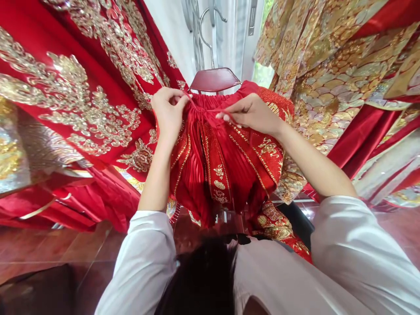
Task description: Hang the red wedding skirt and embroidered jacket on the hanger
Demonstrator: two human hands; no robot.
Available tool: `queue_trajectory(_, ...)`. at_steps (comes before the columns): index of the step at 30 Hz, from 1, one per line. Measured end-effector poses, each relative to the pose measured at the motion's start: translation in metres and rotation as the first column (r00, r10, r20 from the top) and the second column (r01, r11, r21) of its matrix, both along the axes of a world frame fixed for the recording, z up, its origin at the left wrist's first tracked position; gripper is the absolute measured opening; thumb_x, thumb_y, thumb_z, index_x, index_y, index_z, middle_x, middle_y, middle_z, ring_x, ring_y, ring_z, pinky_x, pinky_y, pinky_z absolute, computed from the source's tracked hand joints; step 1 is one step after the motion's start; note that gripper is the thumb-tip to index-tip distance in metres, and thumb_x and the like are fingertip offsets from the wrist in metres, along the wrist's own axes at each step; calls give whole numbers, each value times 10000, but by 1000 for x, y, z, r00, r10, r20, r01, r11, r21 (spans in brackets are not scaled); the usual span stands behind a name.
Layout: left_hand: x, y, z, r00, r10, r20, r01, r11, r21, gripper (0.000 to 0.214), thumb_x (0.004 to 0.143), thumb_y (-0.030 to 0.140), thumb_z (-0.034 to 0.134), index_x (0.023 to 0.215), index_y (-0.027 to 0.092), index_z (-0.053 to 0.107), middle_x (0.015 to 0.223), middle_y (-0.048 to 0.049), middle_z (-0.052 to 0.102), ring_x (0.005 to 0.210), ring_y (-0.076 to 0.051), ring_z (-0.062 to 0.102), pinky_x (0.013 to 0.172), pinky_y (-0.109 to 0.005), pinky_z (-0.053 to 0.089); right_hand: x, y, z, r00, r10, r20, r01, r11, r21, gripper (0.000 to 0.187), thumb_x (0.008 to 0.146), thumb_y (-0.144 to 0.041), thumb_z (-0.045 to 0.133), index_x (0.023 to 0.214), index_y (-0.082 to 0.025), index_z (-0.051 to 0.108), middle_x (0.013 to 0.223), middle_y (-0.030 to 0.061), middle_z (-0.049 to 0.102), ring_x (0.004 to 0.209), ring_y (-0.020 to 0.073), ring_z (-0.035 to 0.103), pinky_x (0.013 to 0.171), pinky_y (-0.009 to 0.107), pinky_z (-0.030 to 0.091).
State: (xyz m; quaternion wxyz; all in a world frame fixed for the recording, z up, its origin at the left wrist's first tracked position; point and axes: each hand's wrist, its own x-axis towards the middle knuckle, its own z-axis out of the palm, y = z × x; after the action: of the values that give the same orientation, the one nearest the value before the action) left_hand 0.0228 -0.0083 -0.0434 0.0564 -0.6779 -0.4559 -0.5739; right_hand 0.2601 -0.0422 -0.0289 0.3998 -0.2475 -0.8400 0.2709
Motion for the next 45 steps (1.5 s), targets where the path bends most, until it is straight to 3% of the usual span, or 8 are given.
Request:
queue_trajectory(5,35,-16,2,972,-234,19,235,972,-25,150,803,348,605,738,218,643,765,-29,644,717,-167,586,661,-321,491,-15,17,-5,968,-196,-158,208,976,61,437,881,-547,482,987,-182,699,659,18,581,707,115,561,592,217,436)
queue_trajectory(9,50,-20,2,955,-295,24,296,954,-58,154,787,330,633,712,196,640,709,-21,633,647,-141,561,612,-280,475,-28,26,-10,945,-327,-9,316,906,282,360,953,-360,381,1097,-202,670,916,29,655,899,133,587,797,259,464)
queue_trajectory(14,49,-10,-4,972,-233,-32,231,971,-57,130,799,250,585,688,184,606,684,-14,602,634,-128,538,619,-265,459,-33,31,-16,817,-538,208,381,775,505,410,962,-225,312,1294,-193,552,939,45,623,903,128,577,817,242,416)
queue_trajectory(21,45,-7,-18,984,-72,-165,65,997,-51,83,820,173,506,820,206,582,855,-40,607,784,-160,574,717,-301,486,-37,39,-18,754,-611,242,384,708,593,378,977,-252,288,1150,-188,618,874,47,612,792,127,561,748,238,399)
queue_trajectory(27,38,-15,-19,963,-4,-270,-3,1000,-26,40,837,212,545,864,228,570,1123,-72,540,1068,-238,527,841,-388,495,-41,36,-22,785,-584,207,406,738,539,317,949,-273,330,994,-149,619,823,57,612,777,138,563,737,255,399)
queue_trajectory(34,9,-25,-25,984,20,-174,-21,1000,-3,111,800,140,554,749,211,484,812,-38,558,750,-170,549,676,-345,478,-8,31,-30,785,-611,105,526,745,410,235,860,-231,417,978,-118,587,795,90,600,774,175,565,706,298,426)
queue_trajectory(39,16,-24,-24,977,-207,44,211,966,-148,79,870,225,462,794,205,471,743,-23,581,595,-116,533,553,-263,447,-14,29,-31,954,-279,-110,285,958,38,167,872,-300,455,902,-151,524,838,65,580,642,100,535,579,246,438)
queue_trajectory(45,12,-18,-20,957,-257,132,273,954,-126,141,825,227,520,701,184,470,575,14,451,529,-94,471,500,-214,374,-10,34,-28,970,-32,-242,-24,974,-224,222,879,-357,518,798,-161,451,597,-43,419,451,21,322,419,149,288)
